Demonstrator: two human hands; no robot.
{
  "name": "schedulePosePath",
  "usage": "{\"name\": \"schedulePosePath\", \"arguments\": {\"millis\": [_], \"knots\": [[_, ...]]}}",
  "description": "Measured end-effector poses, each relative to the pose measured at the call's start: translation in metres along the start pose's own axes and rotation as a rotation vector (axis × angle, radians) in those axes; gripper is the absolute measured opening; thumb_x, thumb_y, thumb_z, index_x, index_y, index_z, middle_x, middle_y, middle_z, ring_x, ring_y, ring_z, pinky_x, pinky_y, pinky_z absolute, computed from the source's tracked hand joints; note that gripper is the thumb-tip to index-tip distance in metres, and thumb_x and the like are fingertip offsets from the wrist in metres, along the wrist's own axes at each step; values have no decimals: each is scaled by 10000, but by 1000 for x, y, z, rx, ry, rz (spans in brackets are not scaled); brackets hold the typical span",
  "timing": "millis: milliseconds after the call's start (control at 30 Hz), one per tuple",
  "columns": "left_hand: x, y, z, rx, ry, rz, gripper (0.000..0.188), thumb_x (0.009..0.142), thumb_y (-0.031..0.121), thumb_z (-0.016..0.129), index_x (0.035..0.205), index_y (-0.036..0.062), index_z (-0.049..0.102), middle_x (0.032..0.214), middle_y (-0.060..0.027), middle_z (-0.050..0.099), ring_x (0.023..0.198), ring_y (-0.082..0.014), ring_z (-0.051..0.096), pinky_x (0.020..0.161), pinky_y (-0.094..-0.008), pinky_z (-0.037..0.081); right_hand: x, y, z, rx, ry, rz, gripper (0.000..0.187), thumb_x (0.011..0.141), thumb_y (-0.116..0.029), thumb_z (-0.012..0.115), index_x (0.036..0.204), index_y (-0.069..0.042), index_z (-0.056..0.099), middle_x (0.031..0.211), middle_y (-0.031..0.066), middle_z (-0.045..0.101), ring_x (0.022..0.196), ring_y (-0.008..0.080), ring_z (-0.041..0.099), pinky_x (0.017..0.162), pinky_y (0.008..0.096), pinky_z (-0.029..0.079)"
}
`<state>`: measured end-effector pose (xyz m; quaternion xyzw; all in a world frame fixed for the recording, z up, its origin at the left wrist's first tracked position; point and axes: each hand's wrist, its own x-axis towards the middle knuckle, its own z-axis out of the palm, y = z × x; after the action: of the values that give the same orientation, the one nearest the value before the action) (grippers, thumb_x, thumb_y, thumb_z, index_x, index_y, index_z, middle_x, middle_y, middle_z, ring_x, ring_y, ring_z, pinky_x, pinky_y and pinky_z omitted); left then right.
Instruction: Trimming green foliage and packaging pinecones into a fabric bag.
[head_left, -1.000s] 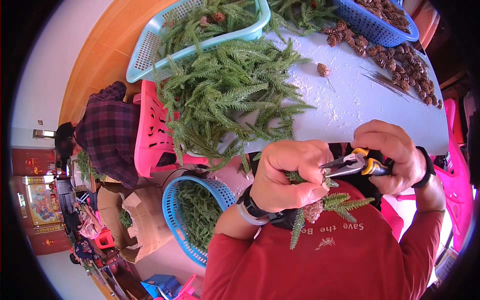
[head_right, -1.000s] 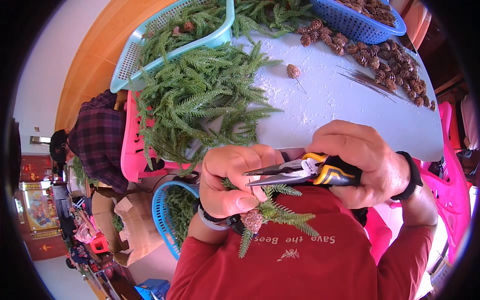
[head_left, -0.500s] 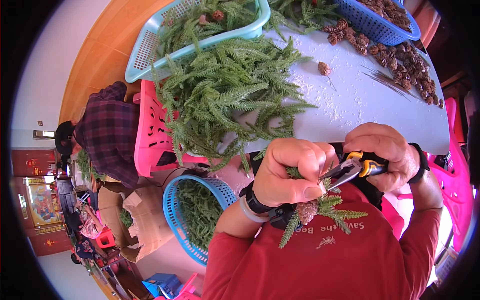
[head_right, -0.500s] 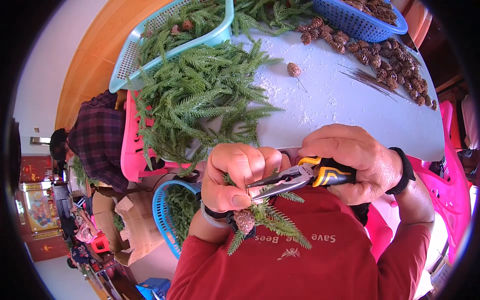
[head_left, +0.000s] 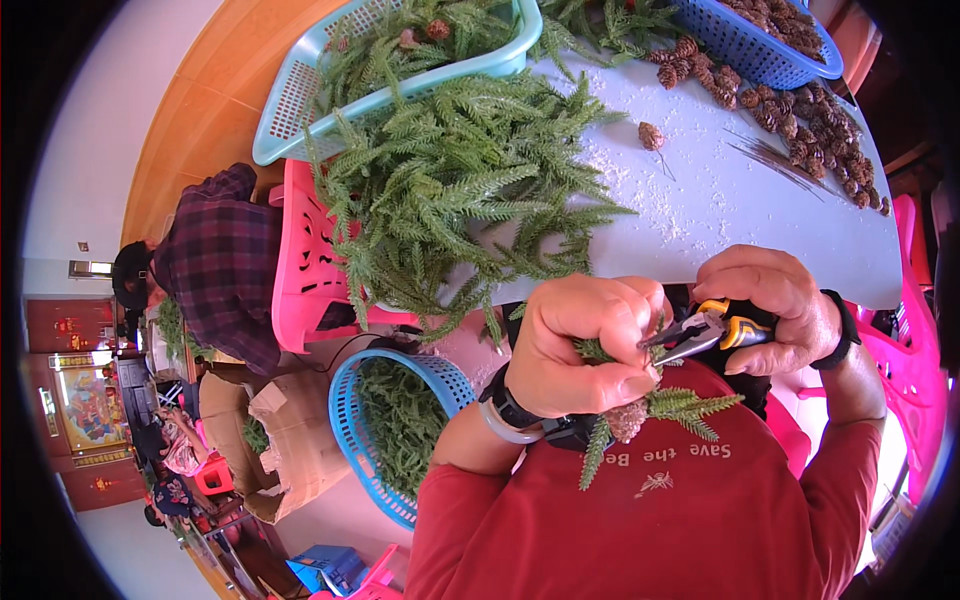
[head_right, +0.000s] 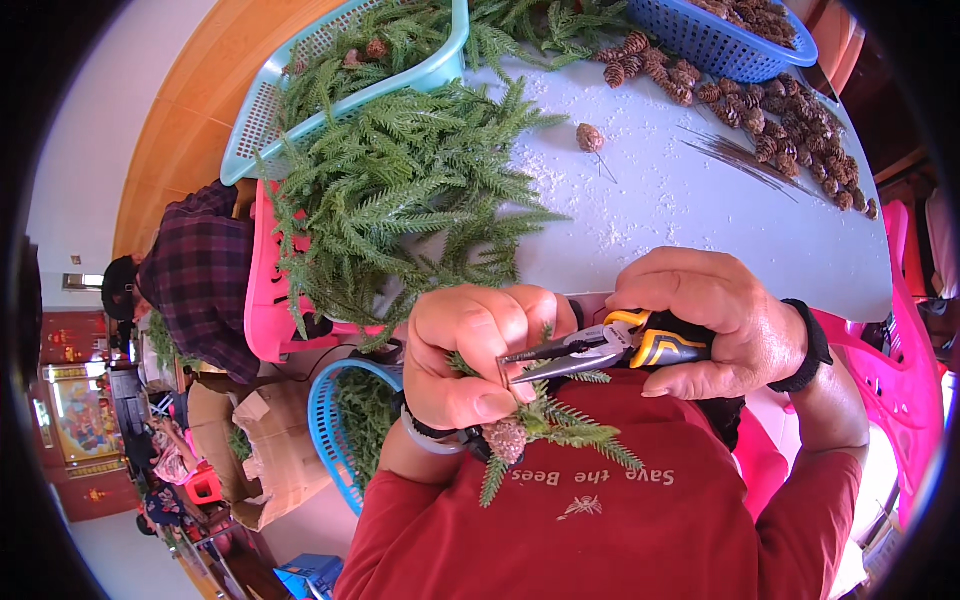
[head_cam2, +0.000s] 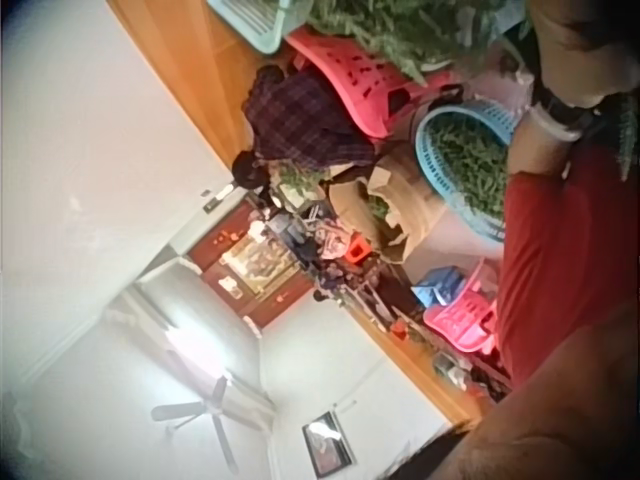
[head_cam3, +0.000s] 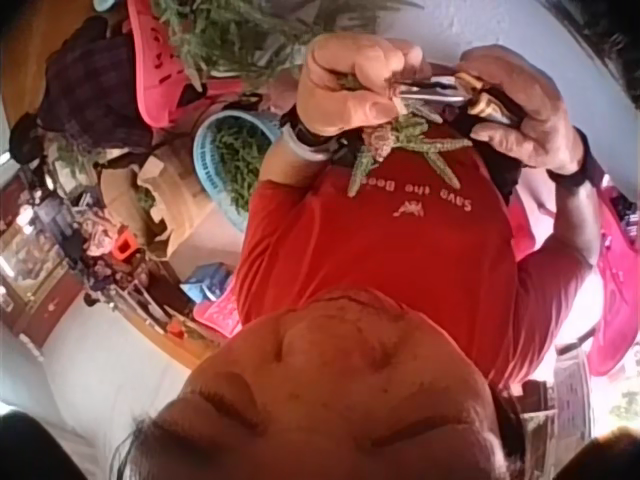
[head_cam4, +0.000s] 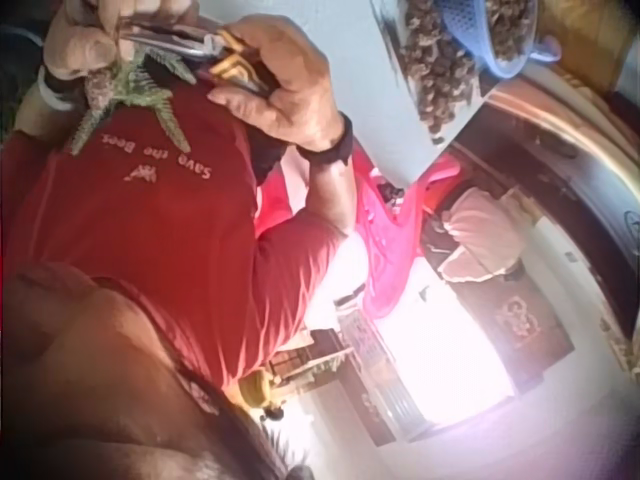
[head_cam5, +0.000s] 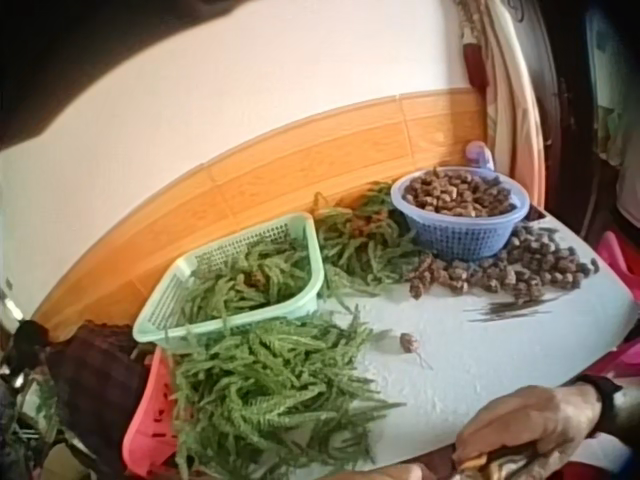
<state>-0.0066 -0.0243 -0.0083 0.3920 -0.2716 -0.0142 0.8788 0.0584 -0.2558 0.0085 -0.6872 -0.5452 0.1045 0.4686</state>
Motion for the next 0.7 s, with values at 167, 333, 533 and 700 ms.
{"name": "schedulePosePath", "arguments": {"millis": [167,333,533,700], "knots": [[0,0,1,7,5,-101,275,671,72,703,562,65,451,520,-12,430,510,-165,337,551,-353,314,7,-4,-5,19,-56,-23,530,738,-265,768,1100,60,558,989,200,591,861,358,603,749,383,505],[2,-3,-6,-90,-60,-116,256,678,7,678,582,52,445,551,-17,418,534,-165,354,538,-327,294,7,-2,-1,-43,-6,-44,532,746,-352,741,1078,33,587,961,188,604,822,329,620,719,375,504],[3,6,-5,117,41,-90,226,695,-7,675,613,46,471,571,-22,432,535,-169,381,530,-322,298,3,-8,-5,-174,40,-4,525,758,-354,729,1075,35,572,928,182,614,794,327,617,692,376,498],[7,16,1,1204,75,282,132,721,12,675,723,21,543,597,-28,470,542,-171,432,549,-314,342,-2,-12,-6,-154,79,124,526,766,-357,720,1072,42,563,933,182,612,772,328,610,675,374,490]]}}
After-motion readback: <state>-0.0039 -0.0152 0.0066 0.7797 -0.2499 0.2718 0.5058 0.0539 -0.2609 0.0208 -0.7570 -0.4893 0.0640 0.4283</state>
